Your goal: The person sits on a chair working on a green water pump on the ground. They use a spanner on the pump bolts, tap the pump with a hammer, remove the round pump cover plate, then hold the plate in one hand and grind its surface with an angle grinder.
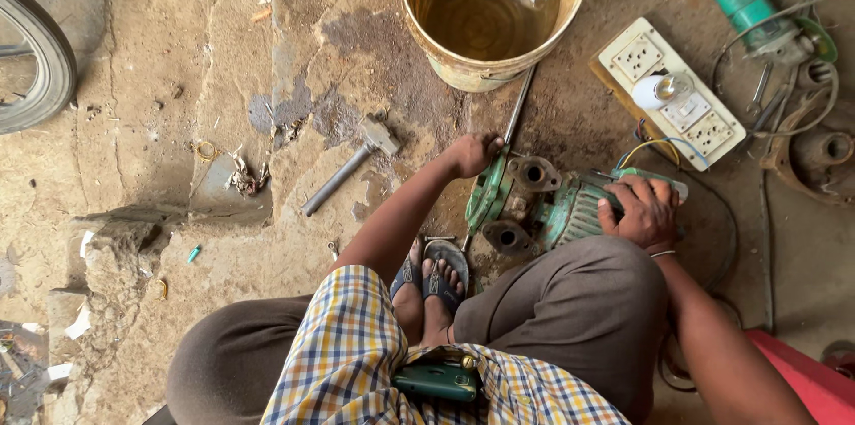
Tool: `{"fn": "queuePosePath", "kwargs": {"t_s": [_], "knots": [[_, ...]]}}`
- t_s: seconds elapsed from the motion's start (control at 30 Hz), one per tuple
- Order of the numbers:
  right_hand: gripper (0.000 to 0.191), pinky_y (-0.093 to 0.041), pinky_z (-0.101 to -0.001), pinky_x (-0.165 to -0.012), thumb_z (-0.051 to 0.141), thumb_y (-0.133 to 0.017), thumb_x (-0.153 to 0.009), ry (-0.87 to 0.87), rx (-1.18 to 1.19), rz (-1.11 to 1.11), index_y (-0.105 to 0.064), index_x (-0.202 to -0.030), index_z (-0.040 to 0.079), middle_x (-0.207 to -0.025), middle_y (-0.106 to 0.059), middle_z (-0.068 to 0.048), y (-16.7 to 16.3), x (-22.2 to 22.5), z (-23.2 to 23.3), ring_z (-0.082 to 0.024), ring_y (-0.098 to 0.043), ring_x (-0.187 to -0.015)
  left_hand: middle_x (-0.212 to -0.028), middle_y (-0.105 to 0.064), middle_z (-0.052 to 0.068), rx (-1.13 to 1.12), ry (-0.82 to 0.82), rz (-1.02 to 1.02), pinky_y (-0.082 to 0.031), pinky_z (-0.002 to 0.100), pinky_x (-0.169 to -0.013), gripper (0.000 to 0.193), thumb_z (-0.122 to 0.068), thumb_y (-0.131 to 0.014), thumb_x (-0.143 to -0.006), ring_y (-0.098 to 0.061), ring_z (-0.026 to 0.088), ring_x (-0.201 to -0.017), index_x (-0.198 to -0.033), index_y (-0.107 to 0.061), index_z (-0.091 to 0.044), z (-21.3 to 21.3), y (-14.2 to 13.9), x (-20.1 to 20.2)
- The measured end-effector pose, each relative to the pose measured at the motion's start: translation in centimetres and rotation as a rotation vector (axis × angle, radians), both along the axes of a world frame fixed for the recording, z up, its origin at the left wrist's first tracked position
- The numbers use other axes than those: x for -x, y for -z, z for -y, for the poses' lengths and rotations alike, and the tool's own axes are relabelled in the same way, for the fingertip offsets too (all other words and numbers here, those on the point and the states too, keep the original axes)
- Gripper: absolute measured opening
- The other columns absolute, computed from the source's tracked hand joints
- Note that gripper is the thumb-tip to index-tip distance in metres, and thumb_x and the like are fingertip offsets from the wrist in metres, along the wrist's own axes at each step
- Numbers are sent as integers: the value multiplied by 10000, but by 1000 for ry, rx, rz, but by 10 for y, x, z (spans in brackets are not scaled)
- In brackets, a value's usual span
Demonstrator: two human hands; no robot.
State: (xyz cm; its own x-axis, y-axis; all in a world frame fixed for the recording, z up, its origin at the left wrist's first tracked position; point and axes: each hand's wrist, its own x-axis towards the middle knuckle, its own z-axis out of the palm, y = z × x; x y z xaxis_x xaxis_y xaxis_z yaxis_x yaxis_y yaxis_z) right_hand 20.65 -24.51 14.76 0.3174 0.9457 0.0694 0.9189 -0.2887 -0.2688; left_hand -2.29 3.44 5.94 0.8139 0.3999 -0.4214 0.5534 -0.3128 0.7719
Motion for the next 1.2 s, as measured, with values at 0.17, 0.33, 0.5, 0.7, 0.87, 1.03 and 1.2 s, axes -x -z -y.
{"fn": "queuePosePath", "kwargs": {"t_s": [0.17, 0.33, 0.5, 0.7, 0.87, 1.03, 1.2], "knots": [[332, -354, -476, -1149, 419, -645, -914, 6, 36, 0, -769, -1093, 169, -1287, -664, -28, 3, -1, -1, -297, -508, -1242, -994, -726, 205, 122, 92, -238, -583, 459, -894, 586, -404, -222, -1144, -710, 311, -910, -1168, -707, -77, -7, 12, -14], [332, -346, -487, -1139, 425, -645, -914, 24, 43, 8, -771, -1091, 174, -1286, -666, -18, 0, 0, 0, -294, -508, -1241, -1078, -672, 168, 291, -57, -379, -565, 467, -901, 543, -486, -292, -1104, -676, 285, -964, -1284, -668, -137, -14, 11, -26], [345, -342, -491, -1132, 426, -645, -900, 20, 49, 0, -769, -1100, 173, -1283, -664, -17, 0, -1, -3, -293, -507, -1242, -1042, -720, 167, 33, 144, -207, -559, 484, -899, 530, -465, -275, -1074, -688, 303, -949, -1248, -654, -138, -11, -4, -16], [342, -340, -480, -1142, 417, -637, -925, 21, 63, -12, -767, -1120, 168, -1282, -656, -19, 2, -3, -2, -294, -500, -1239, -1066, -695, 195, 54, 30, -169, -553, 487, -908, 573, -489, -257, -1092, -682, 329, -986, -1213, -639, -78, -1, -6, -5], [331, -342, -473, -1142, 403, -649, -917, 24, 56, -29, -763, -1123, 169, -1287, -659, -17, 1, -3, -1, -294, -504, -1251, -1119, -715, 173, -4, 165, -160, -538, 483, -952, 561, -415, -229, -1032, -687, 321, -1053, -1326, -653, -198, -10, 16, -23], [318, -339, -479, -1145, 399, -669, -885, 26, 59, 11, -769, -1100, 186, -1283, -663, -5, -1, -3, -2, -294, -508, -1246, -1211, -700, 188, 11, 137, -351, -527, 476, -1035, 673, -577, -212, -1096, -674, 337, -1141, -1345, -638, -120, -14, 10, -20], [311, -341, -477, -1160, 397, -670, -892, 27, 46, 15, -768, -1102, 190, -1297, -660, 0, 0, -3, -2, -295, -503, -1247, -1233, -679, 183, 51, 45, -123, -511, 503, -996, 643, -562, -277, -1004, -659, 346, -1117, -1394, -540, -123, -2, -6, -6]]}}
